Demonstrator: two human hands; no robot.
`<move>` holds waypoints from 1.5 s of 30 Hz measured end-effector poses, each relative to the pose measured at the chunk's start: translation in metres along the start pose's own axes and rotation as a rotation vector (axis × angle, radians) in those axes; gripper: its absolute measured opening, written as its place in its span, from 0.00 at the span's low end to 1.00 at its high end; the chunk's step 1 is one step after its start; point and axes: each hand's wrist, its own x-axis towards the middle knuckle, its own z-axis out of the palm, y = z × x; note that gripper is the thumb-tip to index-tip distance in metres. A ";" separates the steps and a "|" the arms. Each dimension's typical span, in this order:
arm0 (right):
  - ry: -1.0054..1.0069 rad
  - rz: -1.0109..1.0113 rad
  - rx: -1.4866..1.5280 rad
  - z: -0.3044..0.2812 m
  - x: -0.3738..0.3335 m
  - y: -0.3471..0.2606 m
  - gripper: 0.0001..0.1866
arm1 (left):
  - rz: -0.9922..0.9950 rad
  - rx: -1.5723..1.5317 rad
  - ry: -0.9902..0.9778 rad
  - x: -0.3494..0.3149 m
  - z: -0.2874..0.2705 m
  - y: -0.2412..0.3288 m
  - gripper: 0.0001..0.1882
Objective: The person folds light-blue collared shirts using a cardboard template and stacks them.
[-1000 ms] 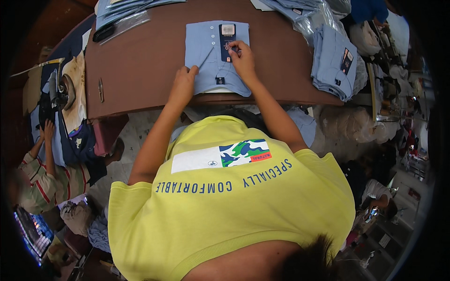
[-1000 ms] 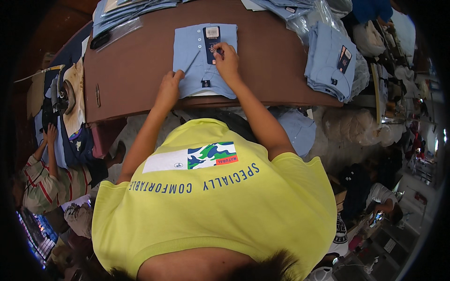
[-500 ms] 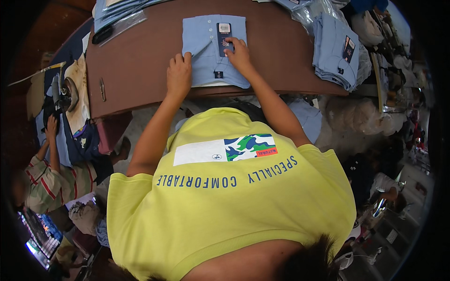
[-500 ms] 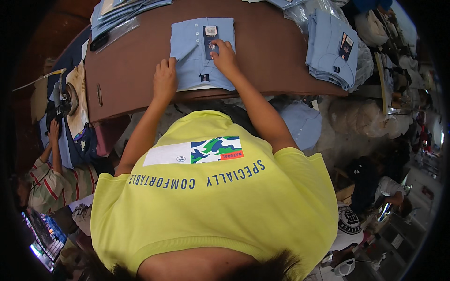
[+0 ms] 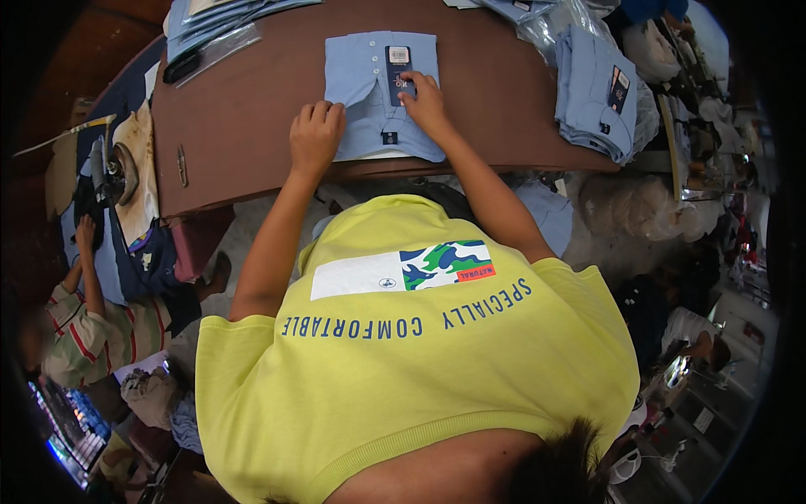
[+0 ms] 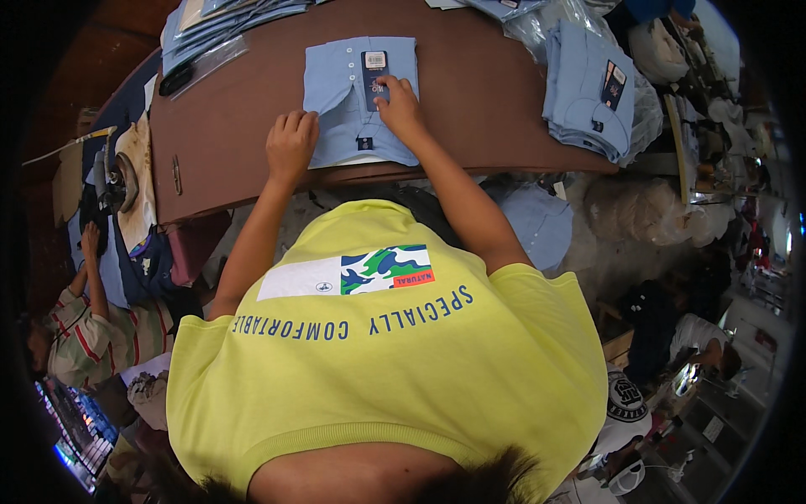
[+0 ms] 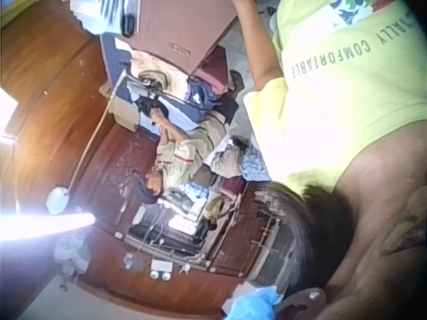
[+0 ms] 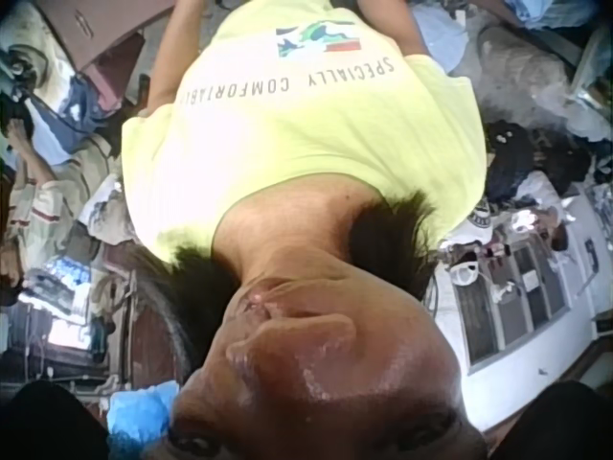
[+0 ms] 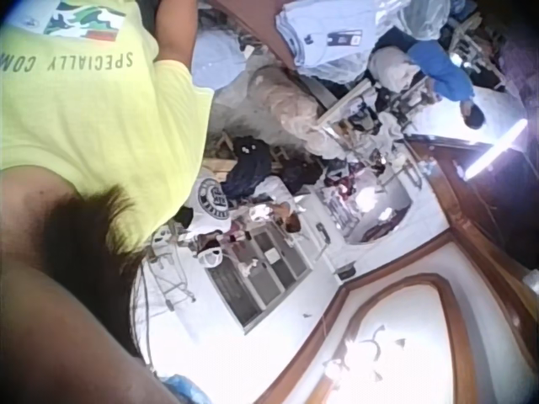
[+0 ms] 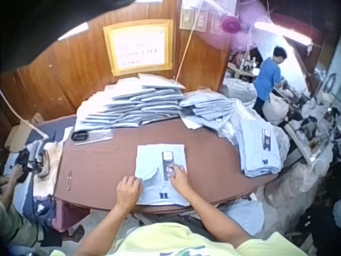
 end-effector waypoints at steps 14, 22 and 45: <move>-0.097 0.427 0.230 -0.036 -0.050 0.037 0.37 | -0.823 -0.568 -0.341 -0.025 0.018 -0.011 0.33; -0.230 0.502 0.285 -0.039 -0.045 0.019 0.29 | -0.749 -0.483 -0.625 -0.017 0.038 -0.018 0.34; 0.451 0.261 0.206 -0.356 -0.011 0.080 0.21 | -0.147 -1.247 -0.252 0.204 0.095 0.238 0.20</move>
